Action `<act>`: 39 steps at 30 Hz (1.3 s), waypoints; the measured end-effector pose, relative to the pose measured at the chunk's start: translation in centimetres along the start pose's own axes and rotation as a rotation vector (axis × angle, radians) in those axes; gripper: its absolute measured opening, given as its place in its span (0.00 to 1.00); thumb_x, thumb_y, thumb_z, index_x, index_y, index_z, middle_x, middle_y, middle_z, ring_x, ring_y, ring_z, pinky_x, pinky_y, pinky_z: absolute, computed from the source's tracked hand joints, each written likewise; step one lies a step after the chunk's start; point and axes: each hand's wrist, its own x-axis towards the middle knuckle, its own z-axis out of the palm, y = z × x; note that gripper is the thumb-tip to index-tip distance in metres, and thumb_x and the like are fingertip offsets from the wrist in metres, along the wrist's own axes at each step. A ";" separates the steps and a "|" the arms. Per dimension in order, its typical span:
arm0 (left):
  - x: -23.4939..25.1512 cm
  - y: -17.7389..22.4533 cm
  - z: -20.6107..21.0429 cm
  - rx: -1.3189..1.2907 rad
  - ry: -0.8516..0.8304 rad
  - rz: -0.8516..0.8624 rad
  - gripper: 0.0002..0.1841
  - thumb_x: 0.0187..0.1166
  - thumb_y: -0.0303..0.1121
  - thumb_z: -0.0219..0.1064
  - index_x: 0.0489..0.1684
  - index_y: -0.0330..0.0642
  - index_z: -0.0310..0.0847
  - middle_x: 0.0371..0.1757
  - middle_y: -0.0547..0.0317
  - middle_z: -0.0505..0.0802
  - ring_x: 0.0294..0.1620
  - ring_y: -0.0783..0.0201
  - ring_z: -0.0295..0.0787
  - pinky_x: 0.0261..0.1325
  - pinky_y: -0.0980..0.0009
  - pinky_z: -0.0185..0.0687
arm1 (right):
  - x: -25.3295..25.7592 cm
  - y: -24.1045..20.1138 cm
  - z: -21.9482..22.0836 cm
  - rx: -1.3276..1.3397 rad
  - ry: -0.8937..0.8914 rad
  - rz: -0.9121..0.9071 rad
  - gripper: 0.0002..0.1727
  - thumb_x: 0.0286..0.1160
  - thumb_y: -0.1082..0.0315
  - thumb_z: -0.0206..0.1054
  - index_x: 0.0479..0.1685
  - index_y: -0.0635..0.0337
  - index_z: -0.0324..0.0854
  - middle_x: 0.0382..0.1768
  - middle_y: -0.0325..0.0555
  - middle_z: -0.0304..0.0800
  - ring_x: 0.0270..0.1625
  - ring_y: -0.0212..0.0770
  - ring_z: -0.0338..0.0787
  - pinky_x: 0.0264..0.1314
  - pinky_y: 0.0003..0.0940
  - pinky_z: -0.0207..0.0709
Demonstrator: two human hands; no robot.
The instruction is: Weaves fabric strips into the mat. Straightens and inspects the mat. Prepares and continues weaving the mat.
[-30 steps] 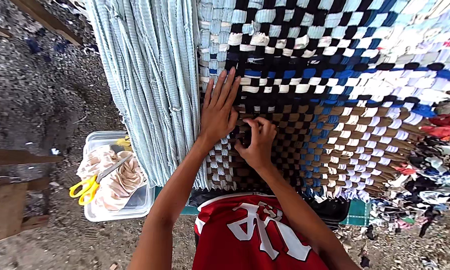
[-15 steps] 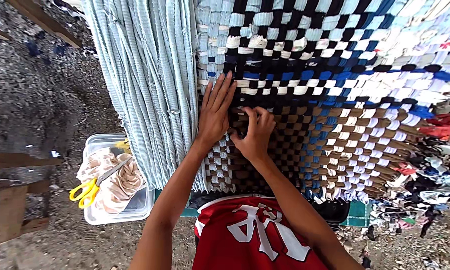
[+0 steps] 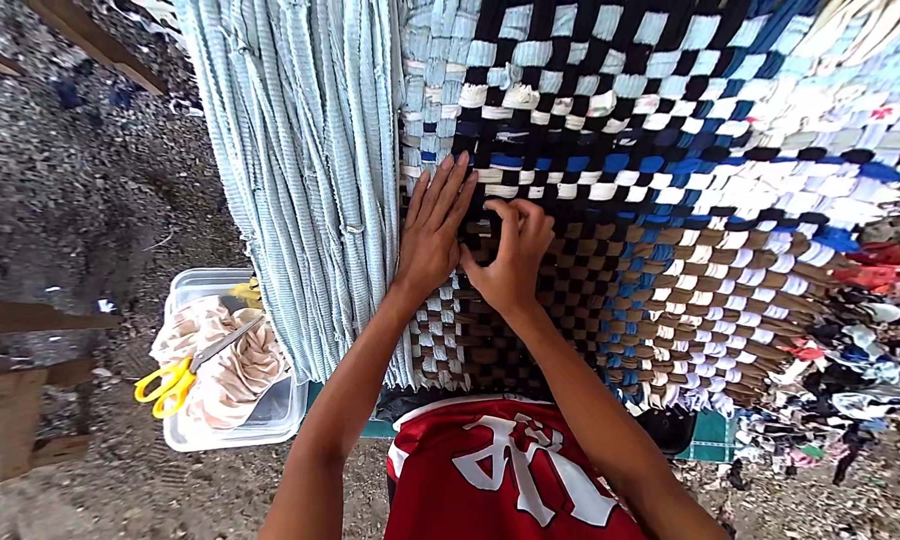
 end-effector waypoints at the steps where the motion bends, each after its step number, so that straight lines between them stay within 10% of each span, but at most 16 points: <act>1: 0.0 -0.1 0.0 -0.002 0.004 -0.001 0.34 0.80 0.25 0.48 0.93 0.42 0.60 0.96 0.56 0.60 0.98 0.54 0.46 0.98 0.45 0.36 | 0.7 -0.1 0.5 -0.033 0.011 0.001 0.41 0.55 0.46 0.81 0.75 0.48 0.78 0.67 0.52 0.77 0.63 0.55 0.76 0.58 0.53 0.69; 12: 0.2 -0.1 0.0 -0.012 0.010 -0.001 0.35 0.76 0.20 0.50 0.90 0.42 0.64 0.95 0.54 0.62 0.97 0.53 0.49 0.98 0.46 0.40 | 0.9 2.3 0.1 0.043 -0.048 0.010 0.39 0.55 0.62 0.79 0.76 0.51 0.75 0.69 0.53 0.74 0.66 0.56 0.76 0.58 0.53 0.73; 22: -0.3 -0.4 0.4 -0.085 0.114 0.024 0.33 0.79 0.21 0.48 0.90 0.33 0.61 0.94 0.48 0.64 0.96 0.51 0.53 0.96 0.45 0.45 | 4.1 0.1 0.8 -0.044 0.211 -0.024 0.36 0.54 0.42 0.80 0.66 0.49 0.85 0.62 0.53 0.81 0.62 0.55 0.76 0.62 0.53 0.67; 31: 0.1 -0.4 0.2 -0.013 0.046 0.001 0.34 0.77 0.19 0.48 0.91 0.36 0.61 0.95 0.53 0.61 0.96 0.54 0.50 0.97 0.48 0.45 | 6.1 2.7 0.0 0.018 0.118 -0.098 0.31 0.55 0.56 0.79 0.66 0.49 0.83 0.63 0.53 0.80 0.63 0.55 0.78 0.61 0.52 0.71; 39: -0.3 0.1 0.1 -0.012 0.021 -0.024 0.36 0.74 0.21 0.48 0.91 0.34 0.59 0.96 0.53 0.59 0.97 0.53 0.47 0.98 0.48 0.41 | 6.0 2.1 -0.7 0.093 0.231 -0.093 0.34 0.55 0.43 0.80 0.62 0.52 0.86 0.61 0.52 0.81 0.65 0.54 0.76 0.67 0.52 0.67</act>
